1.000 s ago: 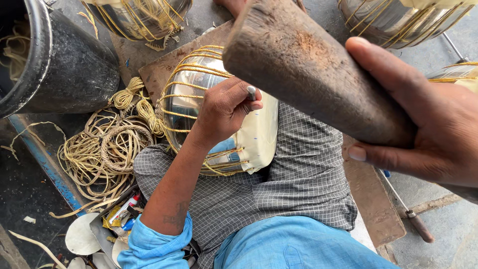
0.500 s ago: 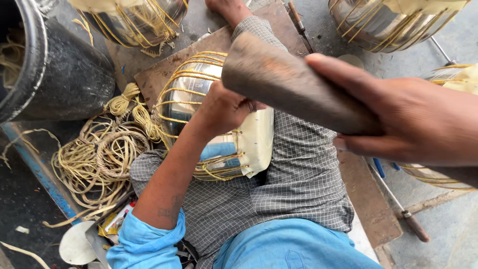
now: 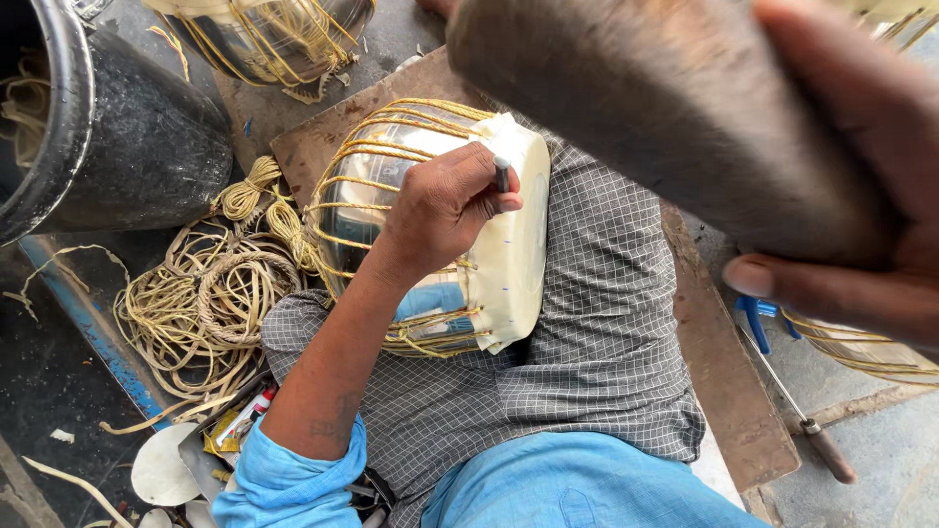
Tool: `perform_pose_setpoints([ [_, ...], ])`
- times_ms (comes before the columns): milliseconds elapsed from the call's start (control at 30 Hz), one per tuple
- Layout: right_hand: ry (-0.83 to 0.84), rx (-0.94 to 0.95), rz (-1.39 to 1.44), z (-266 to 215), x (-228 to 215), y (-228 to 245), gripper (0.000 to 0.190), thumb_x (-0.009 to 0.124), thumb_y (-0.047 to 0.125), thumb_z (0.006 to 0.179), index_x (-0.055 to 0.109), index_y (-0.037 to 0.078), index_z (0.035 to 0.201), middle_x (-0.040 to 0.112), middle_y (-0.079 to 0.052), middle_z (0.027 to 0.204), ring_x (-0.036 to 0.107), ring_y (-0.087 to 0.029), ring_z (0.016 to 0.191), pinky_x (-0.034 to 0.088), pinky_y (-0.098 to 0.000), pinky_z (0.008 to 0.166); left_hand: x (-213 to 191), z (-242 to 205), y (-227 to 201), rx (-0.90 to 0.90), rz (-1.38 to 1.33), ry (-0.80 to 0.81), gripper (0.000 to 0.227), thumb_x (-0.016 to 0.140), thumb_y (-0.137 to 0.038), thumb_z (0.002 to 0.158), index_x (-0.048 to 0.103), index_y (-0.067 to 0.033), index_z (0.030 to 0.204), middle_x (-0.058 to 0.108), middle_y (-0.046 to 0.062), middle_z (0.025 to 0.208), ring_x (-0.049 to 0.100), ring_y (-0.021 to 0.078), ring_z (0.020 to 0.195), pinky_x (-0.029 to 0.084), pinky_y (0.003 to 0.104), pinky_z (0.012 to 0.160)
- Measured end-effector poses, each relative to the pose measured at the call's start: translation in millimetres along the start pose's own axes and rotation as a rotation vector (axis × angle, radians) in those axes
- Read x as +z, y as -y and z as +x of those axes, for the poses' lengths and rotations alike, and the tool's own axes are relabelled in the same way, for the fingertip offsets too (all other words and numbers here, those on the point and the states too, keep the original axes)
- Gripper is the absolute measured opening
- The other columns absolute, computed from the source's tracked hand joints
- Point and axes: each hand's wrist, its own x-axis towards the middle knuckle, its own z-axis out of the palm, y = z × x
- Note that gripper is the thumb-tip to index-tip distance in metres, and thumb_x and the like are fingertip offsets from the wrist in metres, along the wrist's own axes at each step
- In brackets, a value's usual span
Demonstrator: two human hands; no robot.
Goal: The person is repairing and tuning drums by using a mallet to strike a metal tool against the drum's rim to tighten the skin while holding the instrument on their lap.
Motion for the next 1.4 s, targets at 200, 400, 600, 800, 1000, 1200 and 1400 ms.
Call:
perform_pose_setpoints([
  [200, 0.226, 0.197, -0.082, 20.6, -5.2, 20.9, 0.116, 0.077, 0.039, 0.082, -0.004, 0.025, 0.163, 0.068, -0.018, 0.115, 0.075, -0.028, 0.097, 0.061, -0.0408, 0.088, -0.2, 0.3, 1.4, 0.055, 0.073, 0.011, 0.023, 0.081, -0.013, 0.093, 0.061, -0.0014, 0.093, 0.067, 0.008, 0.089, 0.071, 0.0255, 0.085, 0.056, 0.036, 0.075],
  [400, 0.724, 0.555, -0.263, 43.7, -2.2, 34.3, 0.118, 0.075, 0.047, 0.088, -0.014, 0.037, 0.163, 0.072, -0.011, 0.105, 0.076, -0.026, 0.095, 0.060, -0.0403, 0.090, 3.1, 11.9, 5.0, 0.371, 0.341, -0.080, 0.028, 0.077, -0.007, 0.073, 0.064, 0.0029, 0.097, 0.068, 0.017, 0.090, 0.067, 0.0376, 0.083, 0.054, 0.042, 0.072],
  [600, 0.273, 0.332, 0.043, 19.2, -5.1, 2.5, 0.125, 0.087, 0.040, 0.073, 0.005, 0.034, 0.167, 0.074, -0.018, 0.109, 0.078, -0.032, 0.089, 0.060, -0.0475, 0.078, 2.7, 10.8, 13.5, 0.006, 0.050, -0.013, 0.018, 0.082, -0.009, 0.093, 0.066, -0.0035, 0.100, 0.069, 0.009, 0.091, 0.072, 0.0246, 0.083, 0.057, 0.035, 0.075],
  [800, 0.259, 0.453, -0.149, 20.5, -3.6, -10.7, 0.134, 0.094, 0.041, 0.072, 0.000, 0.032, 0.167, 0.072, -0.017, 0.117, 0.079, -0.028, 0.088, 0.063, -0.0419, 0.090, -1.1, 10.7, 4.3, 0.011, 0.050, -0.005, 0.018, 0.081, -0.008, 0.092, 0.065, -0.0021, 0.098, 0.066, 0.009, 0.089, 0.070, 0.0255, 0.082, 0.055, 0.037, 0.074],
  [1000, -0.133, -0.085, 0.139, 6.8, -3.1, -10.3, 0.107, 0.078, 0.019, 0.073, 0.019, 0.007, 0.162, 0.056, -0.032, 0.142, 0.070, -0.040, 0.116, 0.060, -0.0460, 0.099, 0.5, 12.6, 2.9, -0.002, 0.100, 0.021, 0.019, 0.081, -0.010, 0.091, 0.064, -0.0018, 0.096, 0.066, 0.010, 0.088, 0.070, 0.0262, 0.083, 0.054, 0.037, 0.074],
  [1200, -0.163, 0.168, 0.282, 16.1, -5.7, 16.7, 0.103, 0.084, 0.020, 0.074, 0.026, 0.006, 0.158, 0.066, -0.024, 0.117, 0.077, -0.036, 0.099, 0.059, -0.0435, 0.088, 0.2, 12.4, 7.1, -0.006, 0.066, 0.052, 0.021, 0.081, -0.012, 0.092, 0.063, -0.0013, 0.093, 0.067, 0.010, 0.086, 0.070, 0.0265, 0.082, 0.055, 0.038, 0.074],
  [1400, 0.720, 0.496, -0.274, 55.9, -9.1, 9.6, 0.120, 0.072, 0.057, 0.086, -0.014, 0.037, 0.167, 0.073, -0.014, 0.091, 0.078, -0.025, 0.079, 0.061, -0.0405, 0.075, 6.7, 14.0, 16.8, 0.181, 0.259, 0.012, 0.023, 0.079, -0.007, 0.084, 0.067, -0.0005, 0.103, 0.071, 0.014, 0.097, 0.069, 0.0347, 0.091, 0.054, 0.042, 0.080],
])
